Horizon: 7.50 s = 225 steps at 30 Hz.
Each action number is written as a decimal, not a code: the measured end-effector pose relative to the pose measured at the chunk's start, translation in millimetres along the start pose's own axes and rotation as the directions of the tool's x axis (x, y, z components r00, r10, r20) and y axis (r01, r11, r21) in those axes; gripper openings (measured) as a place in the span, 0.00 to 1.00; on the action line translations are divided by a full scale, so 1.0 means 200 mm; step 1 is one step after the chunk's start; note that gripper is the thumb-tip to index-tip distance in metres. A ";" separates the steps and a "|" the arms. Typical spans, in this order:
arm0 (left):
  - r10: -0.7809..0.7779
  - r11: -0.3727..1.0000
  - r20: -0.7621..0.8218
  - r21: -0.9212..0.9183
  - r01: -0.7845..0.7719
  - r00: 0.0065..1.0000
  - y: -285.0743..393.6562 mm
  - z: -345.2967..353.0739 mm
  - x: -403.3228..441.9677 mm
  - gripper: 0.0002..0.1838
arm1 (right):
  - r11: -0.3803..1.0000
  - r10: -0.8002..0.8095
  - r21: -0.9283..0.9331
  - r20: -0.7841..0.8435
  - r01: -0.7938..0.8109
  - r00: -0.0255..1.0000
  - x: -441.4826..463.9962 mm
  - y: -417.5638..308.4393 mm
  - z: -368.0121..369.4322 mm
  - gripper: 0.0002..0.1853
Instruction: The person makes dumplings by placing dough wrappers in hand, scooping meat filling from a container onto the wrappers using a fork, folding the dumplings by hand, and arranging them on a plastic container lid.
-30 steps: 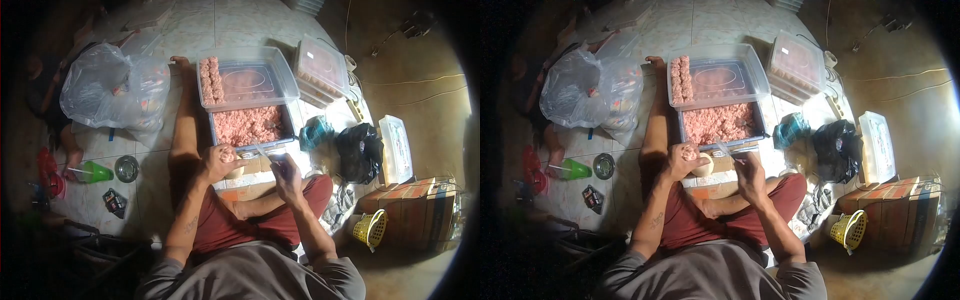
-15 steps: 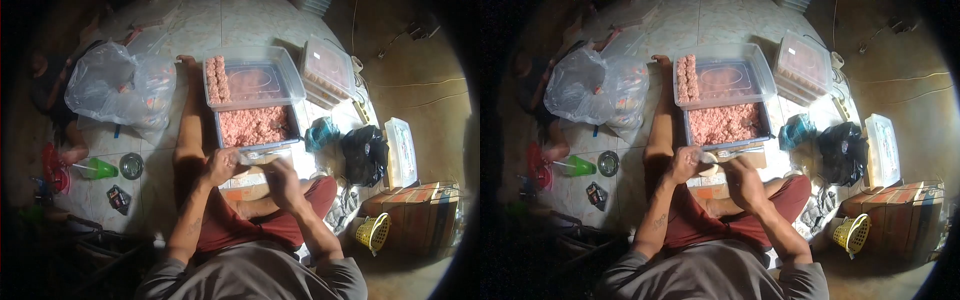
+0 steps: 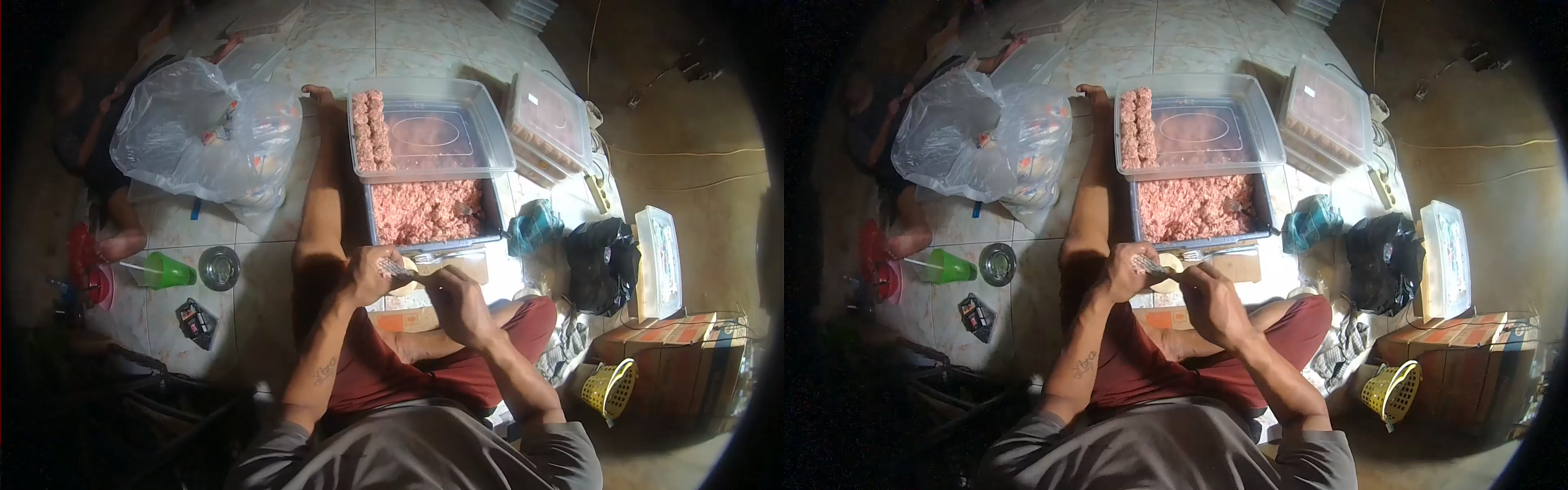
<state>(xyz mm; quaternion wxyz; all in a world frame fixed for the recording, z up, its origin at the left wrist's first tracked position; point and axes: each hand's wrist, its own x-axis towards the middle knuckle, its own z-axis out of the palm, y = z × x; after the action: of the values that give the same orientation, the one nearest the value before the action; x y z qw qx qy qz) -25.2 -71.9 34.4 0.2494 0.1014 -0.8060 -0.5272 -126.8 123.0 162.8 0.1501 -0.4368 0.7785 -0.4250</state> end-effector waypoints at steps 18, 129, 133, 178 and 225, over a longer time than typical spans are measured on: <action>-0.262 0.940 0.136 -0.186 0.285 0.955 0.26 -0.05 0.06 0.16 | 1.000 -0.008 0.020 -0.143 0.011 0.990 0.00 -0.02 -0.08 0.07; -0.449 0.150 0.141 -0.961 0.231 0.882 0.03 0.13 0.09 0.24 | 0.984 -0.169 -0.077 -0.068 0.163 0.983 0.42 0.27 -0.15 0.06; -0.296 -0.371 0.184 -0.927 0.065 0.937 0.17 0.13 0.20 0.43 | 0.891 -0.333 -0.388 -0.201 0.237 0.921 0.23 0.41 0.09 0.12; -0.521 -0.559 0.399 -0.828 0.052 0.755 0.18 0.04 0.08 0.55 | 0.772 -0.367 -0.523 0.098 0.361 0.925 0.04 0.43 0.14 0.18; -0.392 -0.403 0.052 -0.907 -0.121 0.918 0.15 0.08 -0.05 0.44 | 0.946 -0.319 0.006 0.197 0.324 0.927 0.08 0.18 0.21 0.09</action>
<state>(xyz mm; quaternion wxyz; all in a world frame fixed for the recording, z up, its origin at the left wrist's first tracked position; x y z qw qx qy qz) -20.9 -43.0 52.7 0.2711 0.0328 0.0657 -0.9597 -130.9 97.7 111.4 0.1484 -0.5999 0.6834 -0.3887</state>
